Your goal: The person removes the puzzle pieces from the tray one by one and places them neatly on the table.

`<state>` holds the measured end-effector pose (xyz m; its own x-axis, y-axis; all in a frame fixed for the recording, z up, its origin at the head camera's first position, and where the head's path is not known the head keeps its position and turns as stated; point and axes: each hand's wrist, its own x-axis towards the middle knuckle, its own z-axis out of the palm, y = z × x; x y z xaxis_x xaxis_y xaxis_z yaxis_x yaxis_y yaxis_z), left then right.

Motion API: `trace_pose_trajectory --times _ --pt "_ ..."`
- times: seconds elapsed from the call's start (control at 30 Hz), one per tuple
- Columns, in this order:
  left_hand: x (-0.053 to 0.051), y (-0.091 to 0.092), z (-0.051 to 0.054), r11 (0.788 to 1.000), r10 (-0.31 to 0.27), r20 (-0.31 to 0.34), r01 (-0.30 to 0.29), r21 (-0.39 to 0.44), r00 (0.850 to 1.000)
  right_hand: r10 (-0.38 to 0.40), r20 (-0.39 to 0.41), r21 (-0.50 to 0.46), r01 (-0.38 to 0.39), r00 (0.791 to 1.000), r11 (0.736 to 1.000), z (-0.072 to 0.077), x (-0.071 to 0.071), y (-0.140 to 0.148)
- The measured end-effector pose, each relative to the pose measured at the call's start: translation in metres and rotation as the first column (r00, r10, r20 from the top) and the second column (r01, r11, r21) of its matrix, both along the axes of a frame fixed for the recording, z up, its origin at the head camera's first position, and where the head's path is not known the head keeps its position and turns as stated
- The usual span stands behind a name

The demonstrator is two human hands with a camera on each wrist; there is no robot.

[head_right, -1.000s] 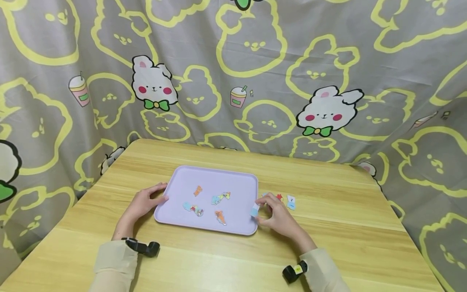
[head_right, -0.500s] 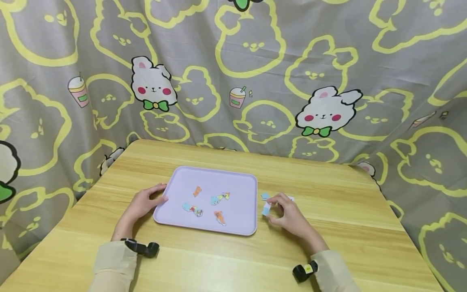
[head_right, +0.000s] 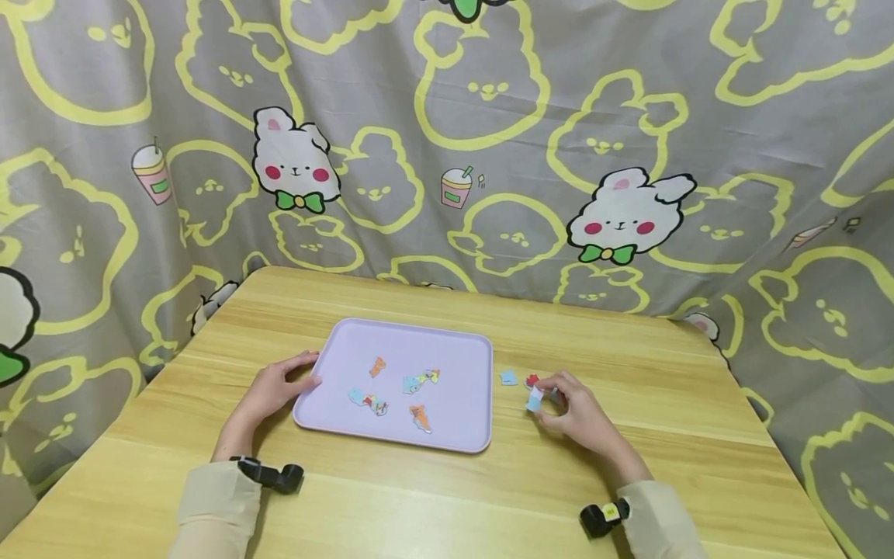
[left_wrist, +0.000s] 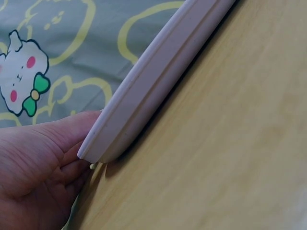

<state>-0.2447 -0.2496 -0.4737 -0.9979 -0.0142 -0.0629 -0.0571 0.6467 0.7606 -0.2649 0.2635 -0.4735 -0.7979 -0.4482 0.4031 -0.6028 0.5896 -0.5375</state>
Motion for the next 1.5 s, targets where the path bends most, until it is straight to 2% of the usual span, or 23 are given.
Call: trace_pose_trajectory --times 0.37,0.73,1.23,1.5 --pt "0.000 0.000 -0.002 1.000 0.002 -0.013 -0.002 -0.005 1.000 -0.013 0.023 0.032 0.013 1.000 0.999 0.001 -0.004 0.022" --pt "0.001 0.001 -0.002 1.000 0.002 -0.004 -0.002 -0.015 1.000 -0.072 0.068 0.109 0.065 0.995 0.992 0.000 -0.009 0.049" --pt "0.001 0.001 -0.003 1.000 0.005 -0.008 -0.005 -0.017 1.000 -0.076 0.166 0.169 0.048 0.983 0.985 0.012 -0.015 0.069" --pt "0.000 0.001 -0.002 1.000 0.005 -0.008 -0.005 -0.020 1.000 -0.070 0.164 0.225 0.032 0.984 0.974 0.011 -0.024 0.074"
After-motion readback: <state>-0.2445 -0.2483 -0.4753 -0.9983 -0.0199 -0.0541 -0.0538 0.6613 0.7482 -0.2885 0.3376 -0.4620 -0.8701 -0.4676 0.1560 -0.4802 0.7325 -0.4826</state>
